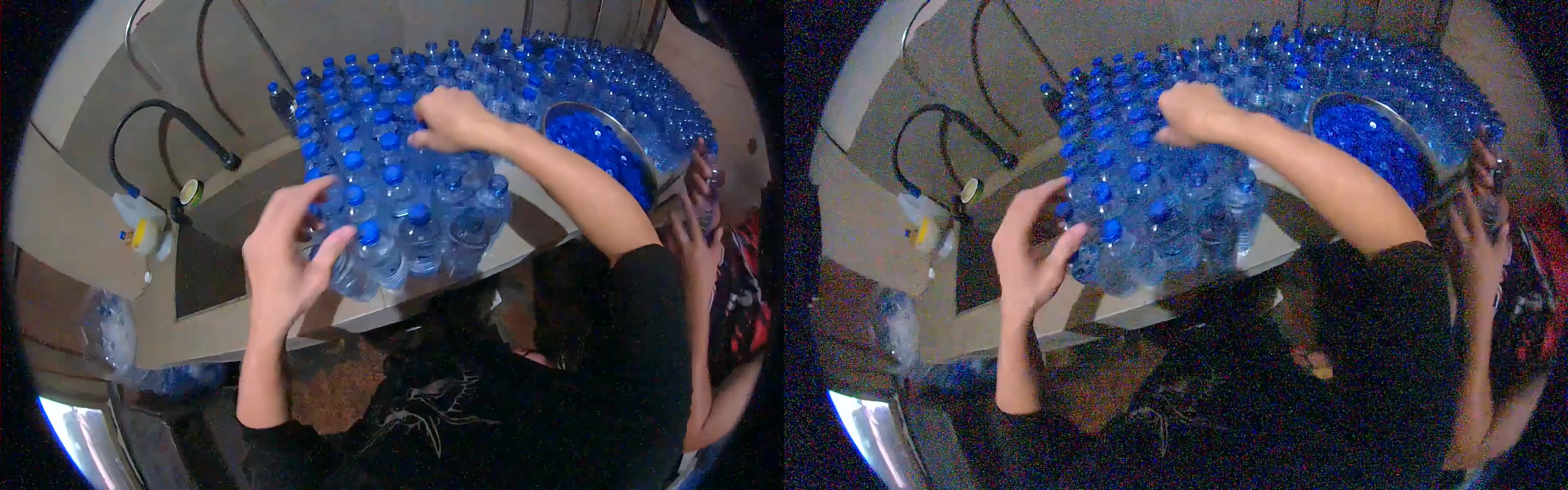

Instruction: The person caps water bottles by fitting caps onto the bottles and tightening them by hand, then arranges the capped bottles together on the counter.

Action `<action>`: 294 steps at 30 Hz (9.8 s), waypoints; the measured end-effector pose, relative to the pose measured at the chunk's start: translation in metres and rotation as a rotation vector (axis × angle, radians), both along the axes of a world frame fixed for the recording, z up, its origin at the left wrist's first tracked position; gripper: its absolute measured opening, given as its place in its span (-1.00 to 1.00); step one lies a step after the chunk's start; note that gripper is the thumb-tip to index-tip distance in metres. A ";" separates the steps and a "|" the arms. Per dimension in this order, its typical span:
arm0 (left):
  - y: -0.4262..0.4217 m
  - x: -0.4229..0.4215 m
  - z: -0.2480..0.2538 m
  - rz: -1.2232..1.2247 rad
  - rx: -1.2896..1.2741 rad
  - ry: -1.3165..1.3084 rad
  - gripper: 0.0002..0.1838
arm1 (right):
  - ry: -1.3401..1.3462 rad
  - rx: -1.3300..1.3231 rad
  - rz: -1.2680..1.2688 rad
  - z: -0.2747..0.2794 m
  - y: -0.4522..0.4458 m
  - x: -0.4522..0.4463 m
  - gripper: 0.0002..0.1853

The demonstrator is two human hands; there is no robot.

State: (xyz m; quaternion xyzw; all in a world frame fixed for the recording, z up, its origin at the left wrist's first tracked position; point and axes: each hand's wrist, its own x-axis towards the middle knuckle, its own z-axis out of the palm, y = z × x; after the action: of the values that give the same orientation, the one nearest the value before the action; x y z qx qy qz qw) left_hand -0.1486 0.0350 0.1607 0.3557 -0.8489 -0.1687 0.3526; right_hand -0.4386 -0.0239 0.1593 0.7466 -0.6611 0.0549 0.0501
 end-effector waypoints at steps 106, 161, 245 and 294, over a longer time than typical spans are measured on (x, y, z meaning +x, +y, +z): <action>-0.052 0.066 -0.181 0.605 0.212 0.714 -0.40 | 0.425 -0.249 0.239 -0.049 0.000 0.308 -0.56; -0.065 0.080 -0.179 0.312 0.153 0.631 -0.35 | 0.006 0.112 0.290 -0.018 0.010 0.282 -0.59; -0.047 0.229 -0.110 0.226 -0.315 0.179 -0.72 | -0.442 -0.040 0.340 0.046 0.054 0.223 -0.70; -0.060 0.138 -0.206 0.201 0.631 1.405 -0.26 | -0.028 -0.068 0.359 -0.045 0.010 0.364 -0.69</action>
State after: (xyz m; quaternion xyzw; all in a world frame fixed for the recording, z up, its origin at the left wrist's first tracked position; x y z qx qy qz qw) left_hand -0.0106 -0.0254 -0.0449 0.3243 -0.3017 -0.5557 0.7036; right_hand -0.0741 -0.0139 0.1148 0.8495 -0.5158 0.0959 0.0555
